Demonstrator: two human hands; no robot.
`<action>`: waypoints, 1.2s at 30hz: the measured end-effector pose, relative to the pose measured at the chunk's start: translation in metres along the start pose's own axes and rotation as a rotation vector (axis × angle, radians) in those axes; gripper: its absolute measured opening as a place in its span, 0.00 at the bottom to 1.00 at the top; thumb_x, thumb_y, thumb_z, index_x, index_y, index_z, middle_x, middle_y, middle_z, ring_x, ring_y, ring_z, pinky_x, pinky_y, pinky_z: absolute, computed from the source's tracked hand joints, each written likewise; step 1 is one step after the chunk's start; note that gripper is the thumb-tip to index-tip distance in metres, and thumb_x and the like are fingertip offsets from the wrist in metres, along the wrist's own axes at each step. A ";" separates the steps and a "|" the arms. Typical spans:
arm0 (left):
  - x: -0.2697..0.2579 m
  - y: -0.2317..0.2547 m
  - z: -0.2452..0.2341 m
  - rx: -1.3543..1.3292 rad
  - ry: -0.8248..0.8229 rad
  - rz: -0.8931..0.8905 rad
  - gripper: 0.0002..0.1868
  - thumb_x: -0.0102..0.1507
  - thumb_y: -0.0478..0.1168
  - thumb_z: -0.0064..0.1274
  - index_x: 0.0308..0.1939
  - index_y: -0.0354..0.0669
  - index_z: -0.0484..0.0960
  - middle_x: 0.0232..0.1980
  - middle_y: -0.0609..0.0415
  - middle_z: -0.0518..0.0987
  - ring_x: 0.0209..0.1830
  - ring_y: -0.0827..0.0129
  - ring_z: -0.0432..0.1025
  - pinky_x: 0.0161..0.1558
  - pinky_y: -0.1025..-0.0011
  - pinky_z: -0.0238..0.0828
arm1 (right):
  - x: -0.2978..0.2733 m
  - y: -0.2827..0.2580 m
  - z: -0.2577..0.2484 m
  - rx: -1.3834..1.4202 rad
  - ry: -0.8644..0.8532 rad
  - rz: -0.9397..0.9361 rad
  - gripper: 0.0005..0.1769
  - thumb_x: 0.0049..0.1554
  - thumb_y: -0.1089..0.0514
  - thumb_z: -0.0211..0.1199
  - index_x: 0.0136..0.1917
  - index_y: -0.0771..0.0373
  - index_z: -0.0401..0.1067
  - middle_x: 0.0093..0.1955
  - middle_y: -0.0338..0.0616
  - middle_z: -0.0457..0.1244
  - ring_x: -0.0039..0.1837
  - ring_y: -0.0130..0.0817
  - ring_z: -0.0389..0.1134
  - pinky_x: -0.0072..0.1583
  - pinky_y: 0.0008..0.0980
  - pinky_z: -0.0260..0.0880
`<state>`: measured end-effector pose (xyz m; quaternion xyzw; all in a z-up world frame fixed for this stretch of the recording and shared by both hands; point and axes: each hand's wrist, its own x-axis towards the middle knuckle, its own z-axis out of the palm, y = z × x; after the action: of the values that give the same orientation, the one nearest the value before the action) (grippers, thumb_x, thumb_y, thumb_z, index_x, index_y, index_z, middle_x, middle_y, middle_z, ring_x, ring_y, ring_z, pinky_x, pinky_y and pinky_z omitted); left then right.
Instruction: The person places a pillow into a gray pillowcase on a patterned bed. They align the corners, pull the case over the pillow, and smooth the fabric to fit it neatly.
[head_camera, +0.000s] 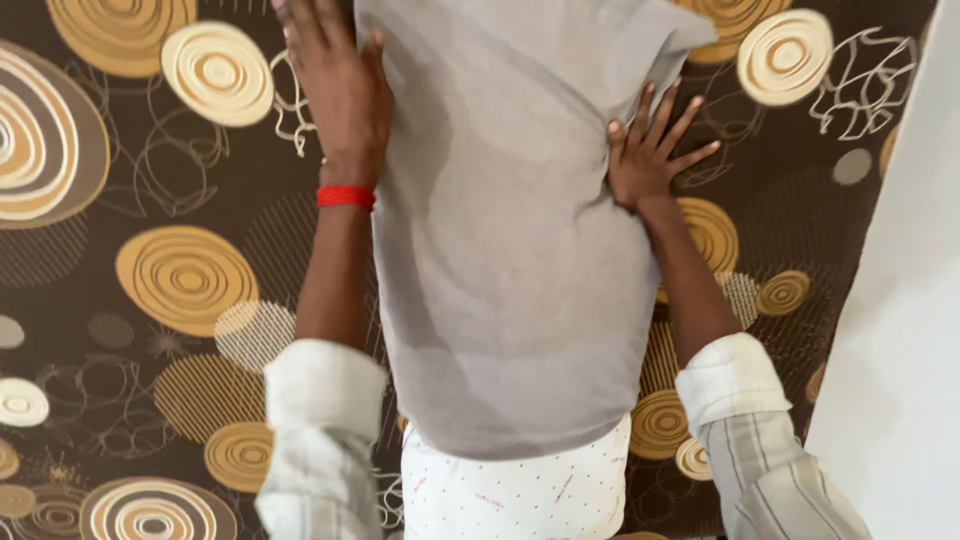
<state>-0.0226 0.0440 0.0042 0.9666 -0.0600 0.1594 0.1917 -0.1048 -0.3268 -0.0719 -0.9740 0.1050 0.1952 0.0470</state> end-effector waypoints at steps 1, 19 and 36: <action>-0.013 -0.004 -0.007 -0.035 0.015 -0.127 0.32 0.81 0.54 0.44 0.78 0.35 0.55 0.75 0.28 0.66 0.69 0.40 0.65 0.71 0.45 0.63 | 0.000 0.001 -0.005 0.044 -0.036 0.003 0.42 0.72 0.32 0.22 0.89 0.55 0.24 0.89 0.51 0.15 0.84 0.59 0.08 0.67 0.86 0.06; -0.307 0.134 -0.207 -0.115 -0.910 -0.042 0.53 0.62 0.66 0.50 0.81 0.51 0.39 0.81 0.33 0.27 0.82 0.43 0.23 0.75 0.36 0.18 | -0.366 -0.022 -0.007 0.706 0.384 -0.890 0.04 0.63 0.61 0.58 0.46 0.63 0.70 0.51 0.51 0.68 0.58 0.46 0.70 0.64 0.47 0.69; -0.361 0.144 -0.146 0.371 -0.314 0.485 0.28 0.68 0.36 0.52 0.71 0.30 0.67 0.63 0.42 0.73 0.55 0.60 0.71 0.47 0.62 0.76 | -0.434 -0.053 0.022 0.128 0.223 -0.788 0.25 0.70 0.51 0.45 0.71 0.71 0.64 0.73 0.61 0.61 0.76 0.51 0.61 0.78 0.48 0.56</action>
<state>-0.4299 -0.0118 0.0635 0.9553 -0.2868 0.0579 -0.0426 -0.4921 -0.1910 0.0796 -0.9500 -0.2594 0.0487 0.1670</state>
